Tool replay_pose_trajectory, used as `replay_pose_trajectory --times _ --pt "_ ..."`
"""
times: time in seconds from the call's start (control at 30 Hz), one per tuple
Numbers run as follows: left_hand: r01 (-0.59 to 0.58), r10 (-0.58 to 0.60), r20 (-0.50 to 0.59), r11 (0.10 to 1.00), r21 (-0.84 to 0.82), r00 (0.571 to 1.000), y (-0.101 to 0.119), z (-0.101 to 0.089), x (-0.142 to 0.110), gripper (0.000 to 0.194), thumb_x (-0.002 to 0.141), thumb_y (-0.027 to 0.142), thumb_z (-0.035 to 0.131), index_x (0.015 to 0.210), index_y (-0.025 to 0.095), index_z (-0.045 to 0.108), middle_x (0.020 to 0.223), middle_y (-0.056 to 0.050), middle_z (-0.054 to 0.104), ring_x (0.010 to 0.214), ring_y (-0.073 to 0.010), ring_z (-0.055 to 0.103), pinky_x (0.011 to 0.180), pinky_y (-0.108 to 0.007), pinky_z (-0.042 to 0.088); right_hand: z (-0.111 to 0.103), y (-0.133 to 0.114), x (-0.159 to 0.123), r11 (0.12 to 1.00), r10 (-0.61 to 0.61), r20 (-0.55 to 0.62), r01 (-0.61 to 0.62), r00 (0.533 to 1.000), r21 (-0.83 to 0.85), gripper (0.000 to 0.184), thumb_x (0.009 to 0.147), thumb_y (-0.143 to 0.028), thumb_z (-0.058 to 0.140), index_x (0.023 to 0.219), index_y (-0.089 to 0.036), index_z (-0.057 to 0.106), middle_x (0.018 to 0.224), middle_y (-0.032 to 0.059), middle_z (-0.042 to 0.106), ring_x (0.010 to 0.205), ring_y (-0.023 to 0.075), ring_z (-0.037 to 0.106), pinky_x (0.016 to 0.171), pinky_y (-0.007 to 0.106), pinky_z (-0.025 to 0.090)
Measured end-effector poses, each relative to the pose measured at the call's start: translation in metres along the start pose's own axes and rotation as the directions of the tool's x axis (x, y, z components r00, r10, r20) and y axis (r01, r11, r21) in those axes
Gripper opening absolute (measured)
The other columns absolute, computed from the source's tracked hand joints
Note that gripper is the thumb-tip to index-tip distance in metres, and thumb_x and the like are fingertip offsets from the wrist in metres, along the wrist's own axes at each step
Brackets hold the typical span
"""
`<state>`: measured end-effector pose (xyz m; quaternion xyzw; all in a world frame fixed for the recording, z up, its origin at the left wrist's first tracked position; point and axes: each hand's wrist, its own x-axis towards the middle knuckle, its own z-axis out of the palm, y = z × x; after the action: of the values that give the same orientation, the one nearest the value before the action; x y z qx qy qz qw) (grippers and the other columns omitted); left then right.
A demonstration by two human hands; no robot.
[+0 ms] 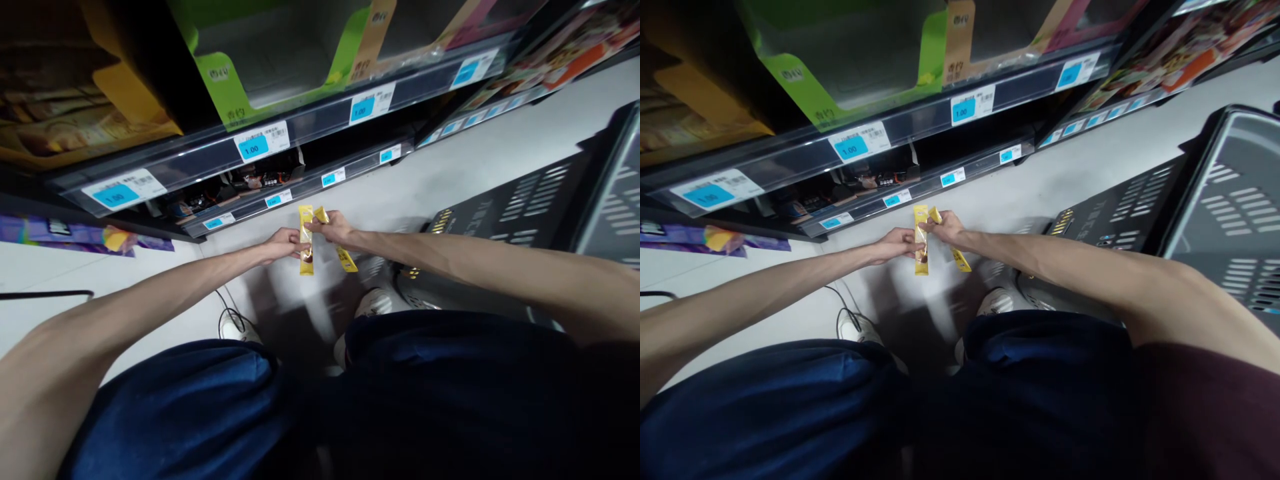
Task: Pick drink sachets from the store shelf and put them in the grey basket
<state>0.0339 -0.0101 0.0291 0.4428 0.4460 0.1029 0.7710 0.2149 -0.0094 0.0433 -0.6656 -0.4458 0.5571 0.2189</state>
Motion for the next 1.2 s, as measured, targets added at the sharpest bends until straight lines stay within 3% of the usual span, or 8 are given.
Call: replay_pose_trajectory --times 0.33,0.67,1.03,1.2 --pt "-0.013 0.012 -0.019 0.997 -0.075 1.000 -0.001 0.004 0.002 0.043 0.061 0.041 0.085 0.087 0.015 0.064 0.088 -0.005 0.072 0.084 -0.0200 0.069 0.082 -0.040 0.056 0.000 -0.009 0.003 0.992 -0.104 -0.045 0.107 0.994 0.070 0.045 0.056 -0.046 0.082 0.067 -0.018 0.049 0.057 -0.0062 0.043 0.052 0.0066 0.034 0.046 0.022 0.030" --pt "-0.062 0.063 -0.056 0.998 0.012 0.996 -0.001 -0.001 0.003 0.038 0.064 0.045 0.082 0.075 0.014 0.062 0.077 -0.003 0.068 0.076 -0.0175 0.067 0.077 -0.037 0.055 -0.002 -0.011 0.003 0.998 -0.023 -0.024 0.025 0.999 0.053 0.039 0.060 -0.042 0.081 0.073 -0.018 0.054 0.060 -0.0046 0.045 0.049 0.0074 0.035 0.041 0.023 0.029" --pt "-0.118 0.124 -0.047 0.986 0.116 0.991 -0.012 -0.001 0.007 0.035 0.066 0.046 0.079 0.075 0.014 0.066 0.071 -0.002 0.068 0.066 -0.0123 0.061 0.067 -0.027 0.049 -0.003 -0.009 0.006 0.992 -0.118 -0.039 0.119 0.992 0.036 0.034 0.065 -0.038 0.078 0.068 -0.017 0.052 0.060 -0.0039 0.044 0.055 0.0081 0.036 0.046 0.023 0.031" --pt "-0.092 0.094 -0.023 0.993 0.079 0.995 -0.008 0.000 0.005 0.038 0.064 0.040 0.082 0.087 0.015 0.066 0.075 -0.001 0.069 0.074 -0.0145 0.064 0.071 -0.028 0.050 -0.002 -0.008 0.005 0.986 -0.136 -0.039 0.139 0.990 0.098 0.032 0.063 -0.032 0.079 0.065 -0.017 0.051 0.058 -0.0039 0.042 0.056 0.0085 0.036 0.048 0.023 0.032"
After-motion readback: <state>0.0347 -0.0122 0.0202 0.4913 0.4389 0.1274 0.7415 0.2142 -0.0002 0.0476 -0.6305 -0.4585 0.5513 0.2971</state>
